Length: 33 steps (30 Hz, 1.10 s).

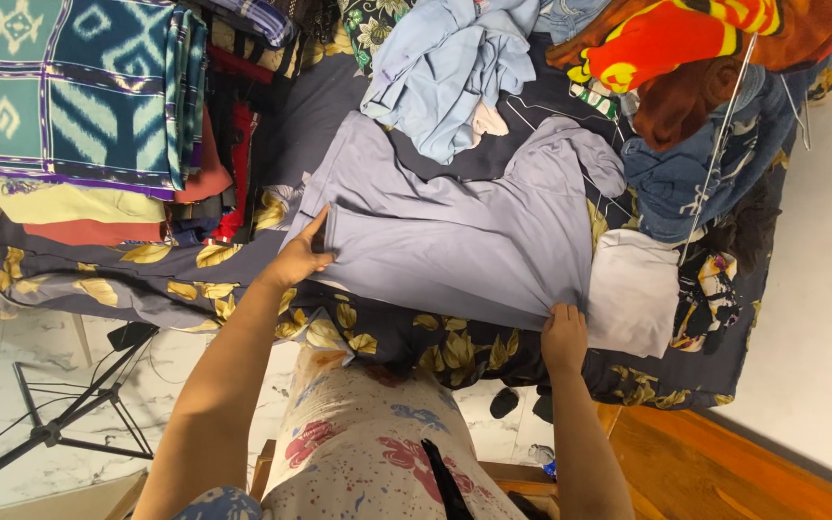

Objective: Folding various items of laundry including a sarong, trousers, and a shirt on a bedspread.

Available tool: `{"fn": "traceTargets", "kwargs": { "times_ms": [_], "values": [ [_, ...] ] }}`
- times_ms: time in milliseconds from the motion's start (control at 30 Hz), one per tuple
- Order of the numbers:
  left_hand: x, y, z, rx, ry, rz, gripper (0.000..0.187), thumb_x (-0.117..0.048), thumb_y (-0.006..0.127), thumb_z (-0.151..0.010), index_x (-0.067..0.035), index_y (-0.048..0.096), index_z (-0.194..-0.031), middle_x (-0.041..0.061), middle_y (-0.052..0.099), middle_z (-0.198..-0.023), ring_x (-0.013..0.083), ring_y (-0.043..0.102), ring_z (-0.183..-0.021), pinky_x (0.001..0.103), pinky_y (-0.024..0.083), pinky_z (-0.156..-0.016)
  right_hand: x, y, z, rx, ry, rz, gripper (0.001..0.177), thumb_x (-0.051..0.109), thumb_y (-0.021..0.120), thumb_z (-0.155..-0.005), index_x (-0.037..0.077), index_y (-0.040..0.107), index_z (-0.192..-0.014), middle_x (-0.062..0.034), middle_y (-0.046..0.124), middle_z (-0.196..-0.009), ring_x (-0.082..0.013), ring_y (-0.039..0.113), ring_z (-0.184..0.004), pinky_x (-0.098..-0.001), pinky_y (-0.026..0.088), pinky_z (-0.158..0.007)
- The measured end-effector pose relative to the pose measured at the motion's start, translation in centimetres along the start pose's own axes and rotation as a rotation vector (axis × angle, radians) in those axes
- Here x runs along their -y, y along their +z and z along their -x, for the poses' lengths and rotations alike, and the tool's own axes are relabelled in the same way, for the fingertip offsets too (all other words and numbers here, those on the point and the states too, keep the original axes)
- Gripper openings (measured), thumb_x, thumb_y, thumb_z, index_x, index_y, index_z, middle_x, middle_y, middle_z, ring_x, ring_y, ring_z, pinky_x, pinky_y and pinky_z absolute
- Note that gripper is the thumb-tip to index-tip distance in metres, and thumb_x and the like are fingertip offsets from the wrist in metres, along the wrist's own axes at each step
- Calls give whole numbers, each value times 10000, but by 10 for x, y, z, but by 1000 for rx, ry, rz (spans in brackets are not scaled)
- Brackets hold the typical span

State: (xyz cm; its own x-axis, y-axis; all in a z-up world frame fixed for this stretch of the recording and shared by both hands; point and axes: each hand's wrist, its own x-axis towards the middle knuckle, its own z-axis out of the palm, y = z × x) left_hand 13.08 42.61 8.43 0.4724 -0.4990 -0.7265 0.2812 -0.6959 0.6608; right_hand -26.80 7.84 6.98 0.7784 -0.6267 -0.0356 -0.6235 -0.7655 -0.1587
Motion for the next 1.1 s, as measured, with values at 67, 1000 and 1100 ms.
{"fn": "traceTargets", "kwargs": {
  "times_ms": [67, 1000, 1100],
  "values": [
    [3, -8, -3, 9, 62, 51, 1076, 0, 707, -798, -376, 165, -1648, 114, 608, -1086, 151, 563, -727, 286, 519, -697, -2, 3, 2, -27, -2, -17, 150, 9, 613, -865, 27, 621, -1014, -165, 622, -1013, -386, 583, -972, -481, 486, -870],
    [59, -20, -43, -517, 532, -461, 542, -175, 801, -881, -66, 639, -1387, 248, 511, -1470, 413, 517, -1328, 425, 429, -1107, -20, 30, -16, 255, -44, -216, 331, 53, 662, -783, 76, 696, -1111, -206, 620, -1151, -425, 622, -1033, -481, 520, -905],
    [24, -28, -74, -538, 457, -489, 648, -205, 800, -847, -16, 566, -1421, 232, 562, -1399, 431, 528, -1284, 474, 410, -1075, -25, 18, -71, 268, 56, -285, 335, 39, 640, -813, 79, 688, -1142, -189, 640, -1134, -383, 664, -870, -484, 528, -802]
  ]
}}
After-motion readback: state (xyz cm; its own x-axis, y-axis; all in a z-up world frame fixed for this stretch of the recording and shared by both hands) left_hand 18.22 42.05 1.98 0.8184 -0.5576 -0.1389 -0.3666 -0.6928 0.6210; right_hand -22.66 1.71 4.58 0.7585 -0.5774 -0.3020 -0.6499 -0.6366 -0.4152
